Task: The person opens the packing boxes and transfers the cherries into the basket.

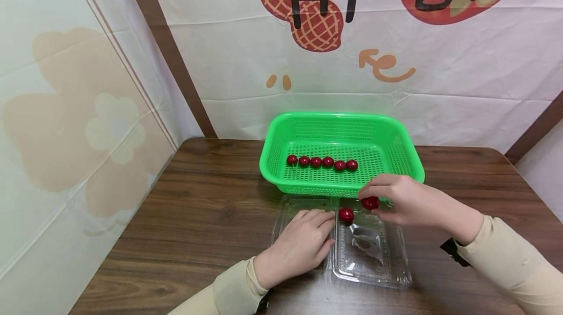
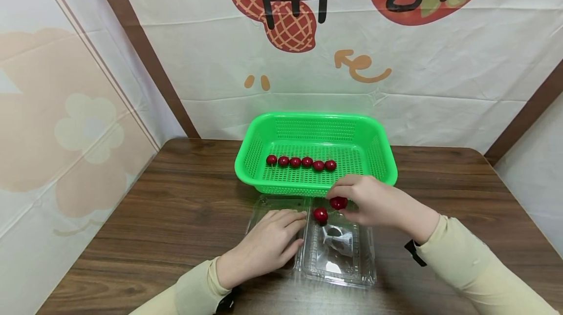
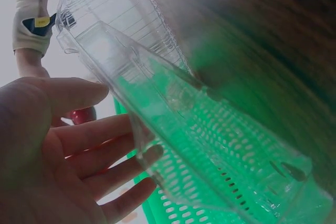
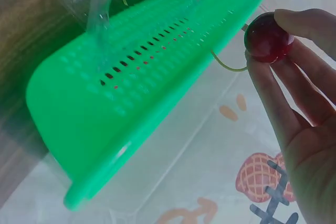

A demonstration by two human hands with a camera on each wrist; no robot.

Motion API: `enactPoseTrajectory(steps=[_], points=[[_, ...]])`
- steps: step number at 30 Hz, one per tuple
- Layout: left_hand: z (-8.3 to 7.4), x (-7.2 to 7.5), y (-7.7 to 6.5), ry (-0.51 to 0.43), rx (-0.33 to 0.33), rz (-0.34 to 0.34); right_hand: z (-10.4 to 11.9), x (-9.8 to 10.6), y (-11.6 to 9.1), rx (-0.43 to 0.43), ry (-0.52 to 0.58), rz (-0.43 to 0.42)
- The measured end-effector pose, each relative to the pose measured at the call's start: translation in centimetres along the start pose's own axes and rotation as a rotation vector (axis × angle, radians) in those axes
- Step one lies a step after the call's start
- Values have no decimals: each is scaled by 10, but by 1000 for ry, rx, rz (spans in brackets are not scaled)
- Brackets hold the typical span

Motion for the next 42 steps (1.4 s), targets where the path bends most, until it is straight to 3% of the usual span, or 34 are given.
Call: enactPoseTrajectory(steps=[13,27,42], points=[[-1,-2,-1,4,-2,-9,-9,14,7,-14,-35,7],[-1,-2,-1,9,0,-8,-45,12,17,-87,-21,74],[-1,-2,-2,7,2,-5,-71,9,36,-81,-17,98]])
Point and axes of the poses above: each hand's wrist, its own y-axis towards the middle knuckle, its own x-axis out of the back of the hand, z = x × y, the point moved 8 cm from there along y, towards the middle knuckle, and after that the axes turned 7 degrees about z, right-handed, at the moved point
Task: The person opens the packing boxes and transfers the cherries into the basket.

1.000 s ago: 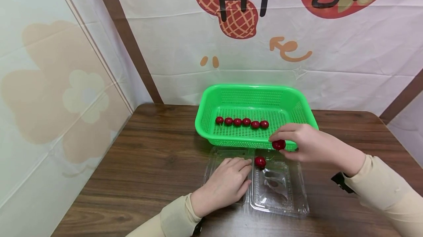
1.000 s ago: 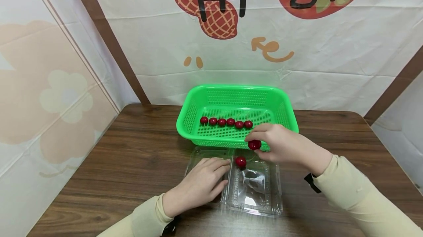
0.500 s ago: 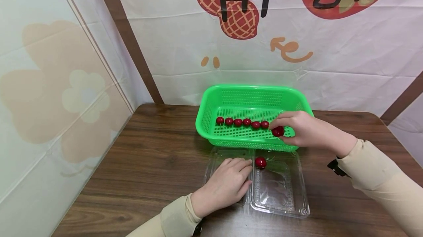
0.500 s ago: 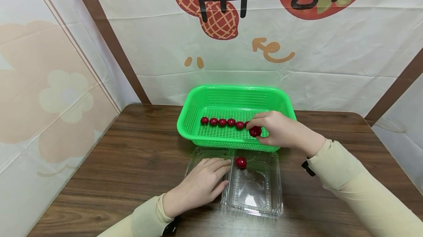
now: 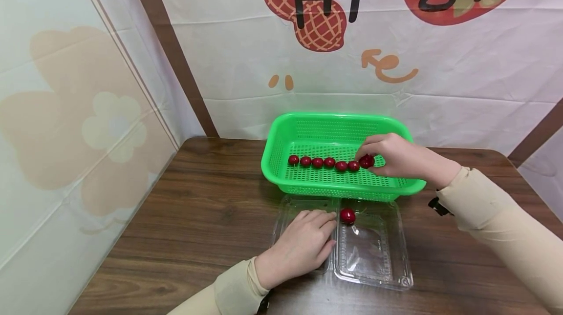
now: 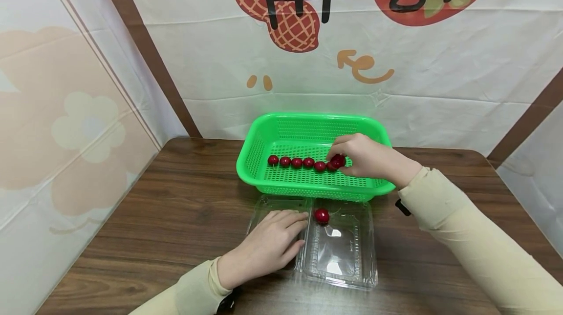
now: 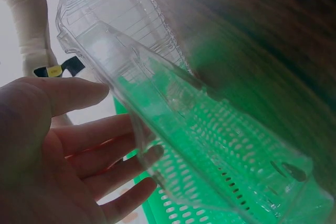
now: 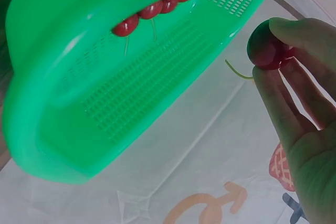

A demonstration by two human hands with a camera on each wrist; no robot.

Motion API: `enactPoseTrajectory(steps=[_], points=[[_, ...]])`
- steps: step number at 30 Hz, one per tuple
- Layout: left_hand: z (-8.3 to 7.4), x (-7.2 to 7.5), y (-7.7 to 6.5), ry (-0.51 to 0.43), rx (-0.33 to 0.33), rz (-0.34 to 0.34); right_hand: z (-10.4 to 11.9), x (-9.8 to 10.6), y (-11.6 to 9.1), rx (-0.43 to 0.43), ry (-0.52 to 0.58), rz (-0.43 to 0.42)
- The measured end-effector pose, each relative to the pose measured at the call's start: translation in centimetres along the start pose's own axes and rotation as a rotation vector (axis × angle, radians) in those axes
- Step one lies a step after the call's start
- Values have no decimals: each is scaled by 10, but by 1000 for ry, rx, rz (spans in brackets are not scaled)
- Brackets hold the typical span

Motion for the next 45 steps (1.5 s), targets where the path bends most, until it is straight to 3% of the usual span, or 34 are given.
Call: enactPoseTrajectory(steps=[7,15,28,39,45], points=[[0,-1,0,12,-1,2,-12,-6,10,-8,-3,32],[1,0,1,10,5,5,-36,-19,17,-94,15,134],[2,0,0,15,4,-3,-62,-31,31,-129,12,195],[1,0,1,5,9,6,-72,-47,37,-154,36,266],[1,0,0,7,12,13,-80,-60,40,-208,44,335]])
Point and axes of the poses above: each hand's wrist, its own y-axis towards the middle knuckle, its own x-axis out of the back of the hand, z = x × y, the point moved 8 cm from there along y, towards the middle knuckle, and after that the axes turned 7 degrees about z, right-handed, at the moved point
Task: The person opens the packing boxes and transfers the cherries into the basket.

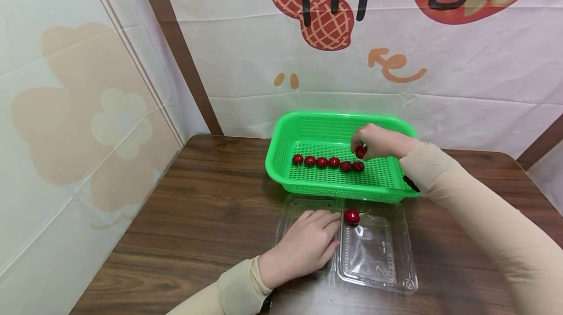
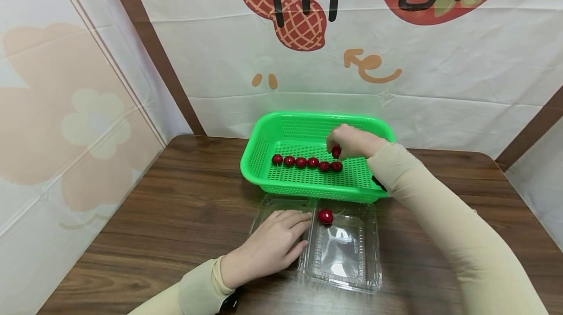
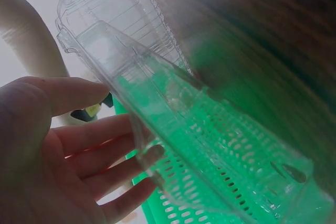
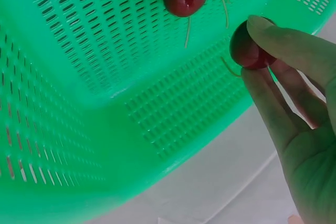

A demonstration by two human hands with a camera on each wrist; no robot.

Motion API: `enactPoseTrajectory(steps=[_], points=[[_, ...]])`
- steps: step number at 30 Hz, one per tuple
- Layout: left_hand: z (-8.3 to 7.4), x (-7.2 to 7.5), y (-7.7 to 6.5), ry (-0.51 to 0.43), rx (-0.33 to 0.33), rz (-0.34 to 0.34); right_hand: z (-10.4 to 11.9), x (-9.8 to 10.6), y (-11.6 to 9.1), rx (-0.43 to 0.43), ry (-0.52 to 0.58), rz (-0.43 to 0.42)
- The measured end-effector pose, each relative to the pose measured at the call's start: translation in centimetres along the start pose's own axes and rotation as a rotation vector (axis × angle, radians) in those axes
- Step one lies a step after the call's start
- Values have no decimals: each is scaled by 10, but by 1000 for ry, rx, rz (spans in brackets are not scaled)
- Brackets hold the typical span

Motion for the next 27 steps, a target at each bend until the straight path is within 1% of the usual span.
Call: enactPoseTrajectory(steps=[8,17,27], points=[[0,-2,-1,1,-1,9,-11,-12,3,-106,41,107],[0,-3,-1,11,-2,21,-21,-21,4,-166,84,164],[-2,-2,-1,10,-7,18,-34,-33,7,-229,115,218]])
Point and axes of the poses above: each hand's wrist, its own y-axis towards the middle knuckle, its own x-axis out of the back of the hand, z = x × y, the point moved 8 cm from there along y, towards the middle knuckle, and after that the axes turned 7 degrees about z, right-handed, at the moved point
